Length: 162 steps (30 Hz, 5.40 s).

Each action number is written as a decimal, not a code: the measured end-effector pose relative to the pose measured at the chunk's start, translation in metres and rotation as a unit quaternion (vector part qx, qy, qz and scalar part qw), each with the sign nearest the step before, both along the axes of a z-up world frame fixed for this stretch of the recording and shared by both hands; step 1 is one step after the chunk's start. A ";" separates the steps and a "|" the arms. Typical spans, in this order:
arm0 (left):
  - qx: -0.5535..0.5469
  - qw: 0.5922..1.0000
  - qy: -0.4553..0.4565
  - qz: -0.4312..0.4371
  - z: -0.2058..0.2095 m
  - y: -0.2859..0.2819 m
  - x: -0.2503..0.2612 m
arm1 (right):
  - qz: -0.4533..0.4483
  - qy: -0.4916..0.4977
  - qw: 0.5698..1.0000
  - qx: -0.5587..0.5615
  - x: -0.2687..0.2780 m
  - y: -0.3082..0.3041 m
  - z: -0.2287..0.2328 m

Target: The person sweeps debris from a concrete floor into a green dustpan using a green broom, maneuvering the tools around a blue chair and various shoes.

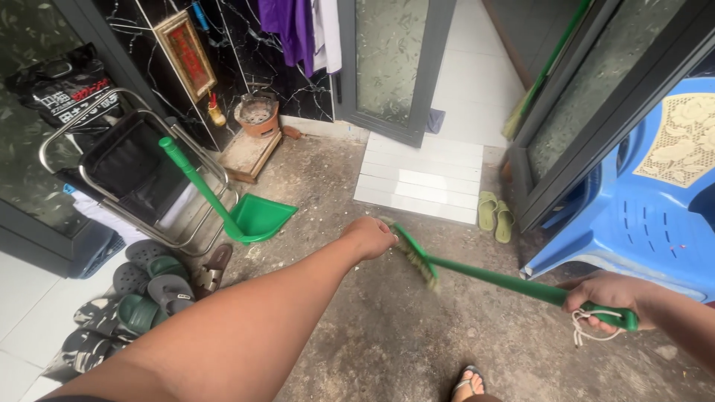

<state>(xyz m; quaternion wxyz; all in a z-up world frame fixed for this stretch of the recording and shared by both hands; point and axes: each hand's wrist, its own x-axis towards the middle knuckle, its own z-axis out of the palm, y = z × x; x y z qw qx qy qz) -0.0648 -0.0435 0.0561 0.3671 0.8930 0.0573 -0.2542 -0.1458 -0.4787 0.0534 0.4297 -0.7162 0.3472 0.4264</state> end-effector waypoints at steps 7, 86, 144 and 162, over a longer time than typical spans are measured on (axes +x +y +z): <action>0.029 0.999 0.001 -0.038 -0.009 -0.032 0.016 | -0.001 -0.063 0.996 -0.067 0.022 -0.038 -0.050; 0.030 0.975 0.009 -0.218 -0.055 -0.403 -0.088 | -0.117 -0.033 0.975 -0.186 -0.292 -0.389 0.019; 0.073 0.990 0.049 -0.110 -0.037 -0.542 -0.212 | 0.007 0.015 1.000 -0.015 -0.269 -0.553 -0.025; 0.049 0.980 0.028 -0.191 -0.049 -0.604 -0.225 | -0.079 -0.002 0.996 -0.028 -0.361 -0.530 -0.072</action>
